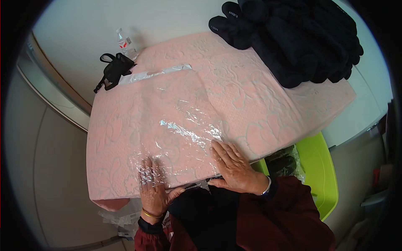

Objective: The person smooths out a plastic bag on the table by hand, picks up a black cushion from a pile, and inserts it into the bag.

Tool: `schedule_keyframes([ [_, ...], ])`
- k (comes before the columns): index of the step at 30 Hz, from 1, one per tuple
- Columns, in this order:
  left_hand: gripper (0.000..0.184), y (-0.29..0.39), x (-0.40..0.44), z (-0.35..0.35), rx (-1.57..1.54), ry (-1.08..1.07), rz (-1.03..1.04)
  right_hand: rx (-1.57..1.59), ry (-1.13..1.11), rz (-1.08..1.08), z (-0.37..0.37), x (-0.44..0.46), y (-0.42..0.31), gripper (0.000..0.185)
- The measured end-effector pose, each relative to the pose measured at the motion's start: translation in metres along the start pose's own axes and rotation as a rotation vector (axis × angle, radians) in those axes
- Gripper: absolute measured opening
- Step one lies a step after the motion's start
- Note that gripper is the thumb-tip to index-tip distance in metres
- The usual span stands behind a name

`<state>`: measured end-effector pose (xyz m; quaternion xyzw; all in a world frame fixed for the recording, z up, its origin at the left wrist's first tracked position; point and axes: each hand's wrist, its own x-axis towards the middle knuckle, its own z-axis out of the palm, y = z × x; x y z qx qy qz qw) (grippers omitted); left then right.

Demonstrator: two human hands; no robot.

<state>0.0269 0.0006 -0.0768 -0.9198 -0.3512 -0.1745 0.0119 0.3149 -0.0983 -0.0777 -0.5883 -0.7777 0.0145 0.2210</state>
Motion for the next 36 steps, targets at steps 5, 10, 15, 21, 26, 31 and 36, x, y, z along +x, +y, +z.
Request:
schedule_keyframes([
  [5, 0.117, 0.009, 0.003, 0.004, -0.347, 0.200, -0.120, 0.133, 0.035, -0.098, 0.003, 0.005, -0.023, 0.090],
  [10, 0.111, 0.019, 0.001, 0.002, -0.502, 0.338, -0.178, 0.150, 0.051, -0.100, 0.011, 0.017, -0.030, 0.087],
  [15, 0.103, 0.000, -0.019, 0.011, -0.450, 0.385, -0.287, 0.092, 0.064, -0.013, 0.012, 0.013, -0.021, 0.086],
  [21, 0.095, 0.004, -0.017, 0.004, -0.447, 0.349, -0.291, 0.216, 0.131, 0.015, 0.009, 0.012, -0.017, 0.085],
  [26, 0.090, 0.014, -0.012, -0.008, -0.412, 0.251, -0.317, 0.469, 0.265, 0.016, 0.010, 0.012, -0.014, 0.080],
  [31, 0.086, 0.022, -0.011, -0.010, -0.659, 0.185, -0.509, 0.417, 0.265, 0.007, 0.010, 0.011, -0.009, 0.066],
  [36, 0.060, 0.000, -0.022, -0.001, -0.436, 0.239, -0.246, 0.335, 0.139, -0.038, 0.000, 0.005, -0.008, 0.052],
])
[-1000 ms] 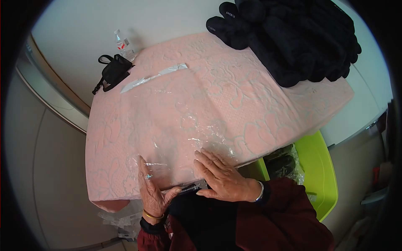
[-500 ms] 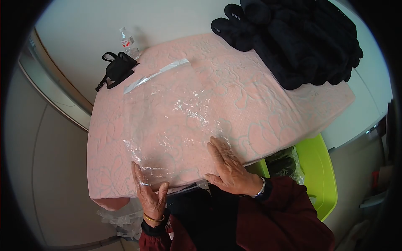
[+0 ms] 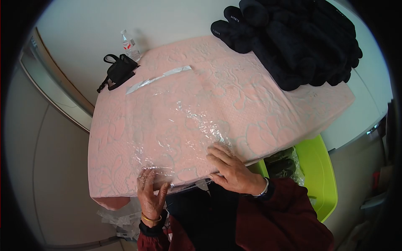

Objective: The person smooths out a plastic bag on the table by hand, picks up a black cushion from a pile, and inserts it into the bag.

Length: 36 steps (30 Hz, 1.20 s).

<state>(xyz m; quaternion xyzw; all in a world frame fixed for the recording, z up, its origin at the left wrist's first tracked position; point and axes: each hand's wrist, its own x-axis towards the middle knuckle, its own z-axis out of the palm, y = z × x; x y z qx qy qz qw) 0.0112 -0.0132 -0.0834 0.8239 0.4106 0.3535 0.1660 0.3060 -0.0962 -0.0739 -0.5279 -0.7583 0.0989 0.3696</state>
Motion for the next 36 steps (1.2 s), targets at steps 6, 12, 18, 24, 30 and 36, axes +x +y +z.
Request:
schedule_keyframes([
  [6, 0.042, 0.007, -0.003, 0.004, 0.097, -0.033, 0.126, -0.032, 0.043, 0.029, 0.000, -0.009, 0.001, 0.052],
  [12, 0.044, 0.008, -0.004, 0.006, 0.114, -0.018, 0.116, -0.026, 0.098, 0.061, 0.001, -0.009, 0.001, 0.053],
  [18, 0.045, 0.009, -0.006, 0.005, 0.078, 0.033, 0.085, -0.030, 0.095, 0.032, 0.001, -0.011, -0.001, 0.050],
  [24, 0.037, 0.015, -0.008, 0.002, 0.052, 0.007, 0.153, 0.011, 0.058, -0.054, -0.003, -0.018, 0.005, 0.047],
  [30, 0.033, 0.013, -0.008, 0.010, 0.056, 0.061, 0.195, -0.003, 0.074, -0.044, -0.003, -0.013, 0.004, 0.045],
  [36, 0.030, 0.020, -0.009, 0.011, 0.023, 0.050, 0.291, 0.030, 0.092, -0.042, 0.002, -0.016, 0.006, 0.044],
])
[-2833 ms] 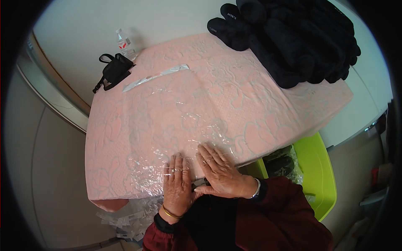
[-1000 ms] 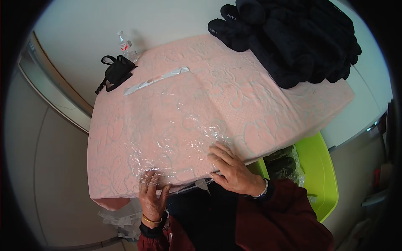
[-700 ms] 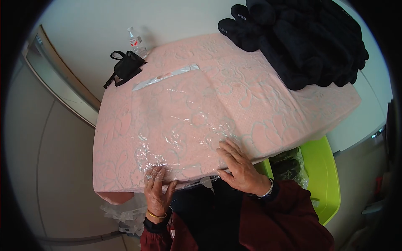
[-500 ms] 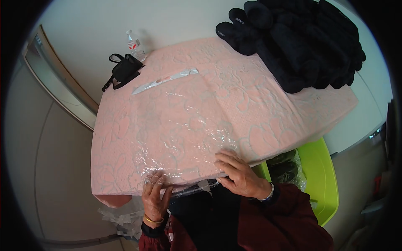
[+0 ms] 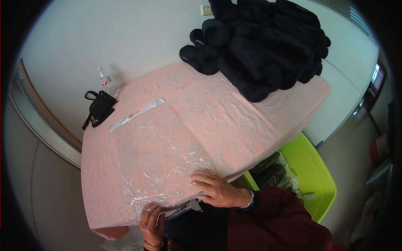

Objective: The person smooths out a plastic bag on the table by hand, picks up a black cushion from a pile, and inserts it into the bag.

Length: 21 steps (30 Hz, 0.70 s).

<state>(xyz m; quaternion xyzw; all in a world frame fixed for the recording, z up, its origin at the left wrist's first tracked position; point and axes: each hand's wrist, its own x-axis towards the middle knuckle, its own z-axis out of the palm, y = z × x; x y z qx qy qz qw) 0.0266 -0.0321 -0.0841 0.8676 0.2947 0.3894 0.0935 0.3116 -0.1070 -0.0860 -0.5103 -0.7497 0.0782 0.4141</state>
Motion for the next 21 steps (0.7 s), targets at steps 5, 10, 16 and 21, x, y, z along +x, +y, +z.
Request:
schedule_keyframes([
  [5, 0.026, 0.005, -0.010, -0.010, -0.057, -0.068, -0.007, 0.026, 0.040, -0.050, -0.006, -0.001, 0.005, 0.039],
  [10, 0.032, -0.014, -0.026, -0.026, -0.026, -0.018, 0.011, 0.335, -0.017, 0.083, -0.045, -0.006, 0.010, 0.030],
  [16, 0.034, -0.036, -0.004, -0.034, 0.112, 0.173, -0.062, -0.084, 0.476, 0.223, -0.124, 0.014, 0.058, 0.043],
  [21, 0.037, -0.060, -0.004, -0.035, -0.337, 0.068, -0.361, -0.579, 0.676, 0.237, -0.190, 0.029, 0.126, 0.071],
])
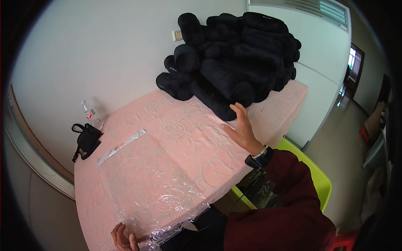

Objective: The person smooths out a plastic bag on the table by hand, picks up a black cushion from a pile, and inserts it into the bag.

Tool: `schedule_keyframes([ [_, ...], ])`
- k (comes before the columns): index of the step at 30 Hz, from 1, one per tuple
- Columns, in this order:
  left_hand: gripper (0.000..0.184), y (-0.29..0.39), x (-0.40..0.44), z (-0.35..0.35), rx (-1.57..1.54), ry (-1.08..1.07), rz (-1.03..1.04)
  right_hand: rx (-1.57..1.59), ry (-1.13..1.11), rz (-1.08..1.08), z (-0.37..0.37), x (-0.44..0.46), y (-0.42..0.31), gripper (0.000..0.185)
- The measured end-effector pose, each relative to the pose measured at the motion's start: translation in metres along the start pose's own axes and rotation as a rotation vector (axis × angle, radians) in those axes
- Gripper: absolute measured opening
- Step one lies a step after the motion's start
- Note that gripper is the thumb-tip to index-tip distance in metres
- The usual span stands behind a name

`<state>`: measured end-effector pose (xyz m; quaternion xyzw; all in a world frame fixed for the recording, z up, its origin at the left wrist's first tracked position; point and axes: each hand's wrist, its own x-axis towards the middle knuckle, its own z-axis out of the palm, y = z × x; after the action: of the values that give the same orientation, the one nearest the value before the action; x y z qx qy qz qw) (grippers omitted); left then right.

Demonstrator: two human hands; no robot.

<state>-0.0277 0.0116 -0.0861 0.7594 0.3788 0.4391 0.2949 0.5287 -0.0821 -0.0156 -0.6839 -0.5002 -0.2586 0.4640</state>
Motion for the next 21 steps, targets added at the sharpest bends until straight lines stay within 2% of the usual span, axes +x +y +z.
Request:
schedule_keyframes([
  [5, 0.038, -0.021, 0.008, -0.006, 0.030, -0.099, 0.030, -0.206, 0.102, 0.152, 0.000, 0.055, 0.030, 0.086],
  [8, 0.037, -0.021, 0.007, -0.004, 0.123, -0.131, 0.114, -0.406, 0.099, 0.319, 0.007, 0.079, 0.048, 0.100],
  [9, 0.037, -0.020, 0.007, -0.004, 0.122, -0.122, 0.116, -0.402, 0.103, 0.312, 0.008, 0.087, 0.051, 0.100],
  [12, 0.036, -0.017, 0.005, -0.003, 0.084, -0.116, 0.085, -0.350, 0.036, 0.482, 0.013, 0.103, 0.059, 0.107],
  [17, 0.036, -0.002, 0.011, -0.001, 0.140, -0.112, 0.117, -0.348, 0.070, 0.521, 0.029, 0.101, 0.092, 0.102],
  [20, 0.036, 0.005, 0.012, 0.001, 0.184, -0.105, 0.138, -0.237, 0.228, 0.587, 0.027, 0.102, 0.122, 0.082],
  [21, 0.036, 0.007, 0.012, 0.002, 0.180, -0.103, 0.136, -0.239, 0.227, 0.582, 0.025, 0.102, 0.129, 0.082],
])
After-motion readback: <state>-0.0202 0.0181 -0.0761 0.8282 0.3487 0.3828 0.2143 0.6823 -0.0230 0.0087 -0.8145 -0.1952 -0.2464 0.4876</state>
